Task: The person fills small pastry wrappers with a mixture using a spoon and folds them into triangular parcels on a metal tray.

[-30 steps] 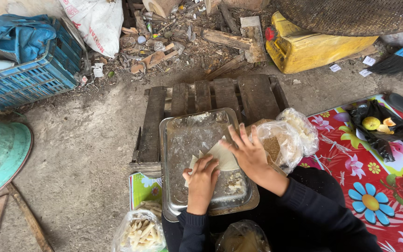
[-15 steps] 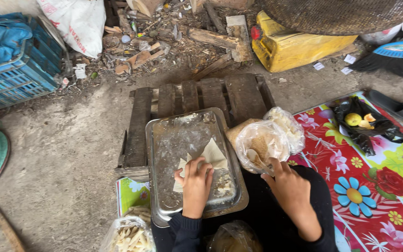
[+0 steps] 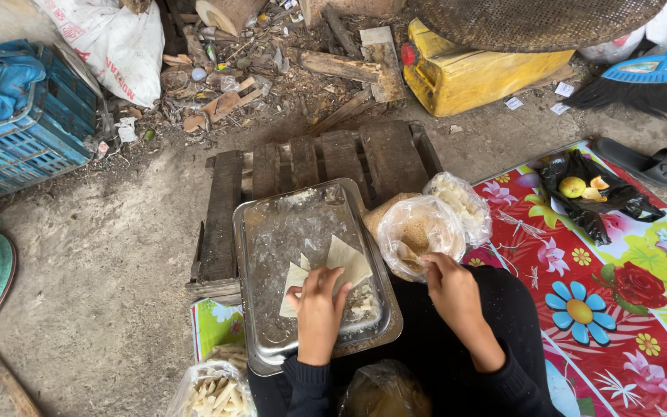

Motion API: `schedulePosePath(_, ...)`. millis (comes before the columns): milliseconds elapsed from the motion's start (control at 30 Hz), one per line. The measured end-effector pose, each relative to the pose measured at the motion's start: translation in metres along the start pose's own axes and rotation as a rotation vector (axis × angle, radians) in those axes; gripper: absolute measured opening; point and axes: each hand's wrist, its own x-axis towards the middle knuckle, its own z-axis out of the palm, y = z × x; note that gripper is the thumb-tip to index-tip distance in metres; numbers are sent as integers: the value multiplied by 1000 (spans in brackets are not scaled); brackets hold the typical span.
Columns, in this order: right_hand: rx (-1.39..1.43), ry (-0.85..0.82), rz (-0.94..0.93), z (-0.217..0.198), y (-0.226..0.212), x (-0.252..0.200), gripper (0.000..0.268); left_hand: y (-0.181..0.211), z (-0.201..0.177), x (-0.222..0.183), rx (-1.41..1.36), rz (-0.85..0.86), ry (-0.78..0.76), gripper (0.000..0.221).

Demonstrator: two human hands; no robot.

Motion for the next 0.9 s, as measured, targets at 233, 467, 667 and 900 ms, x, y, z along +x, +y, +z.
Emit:
schedulePosePath(233,313,3,149,12,52,10,17,-12,-6,-7,52,-43,-36,37)
schedulePosePath(467,760,-72,481,-11,71,20,21,-21,-16,-7,41,-88,-117,30)
schedulePosePath(667,848,-9,485,-19,60,18,19,-14,-18,-4,-12,-74,-10,11)
schedulePosePath(900,918,-142,322,14,21,-3,19,-12,-29,-4,41,-56,-13,8)
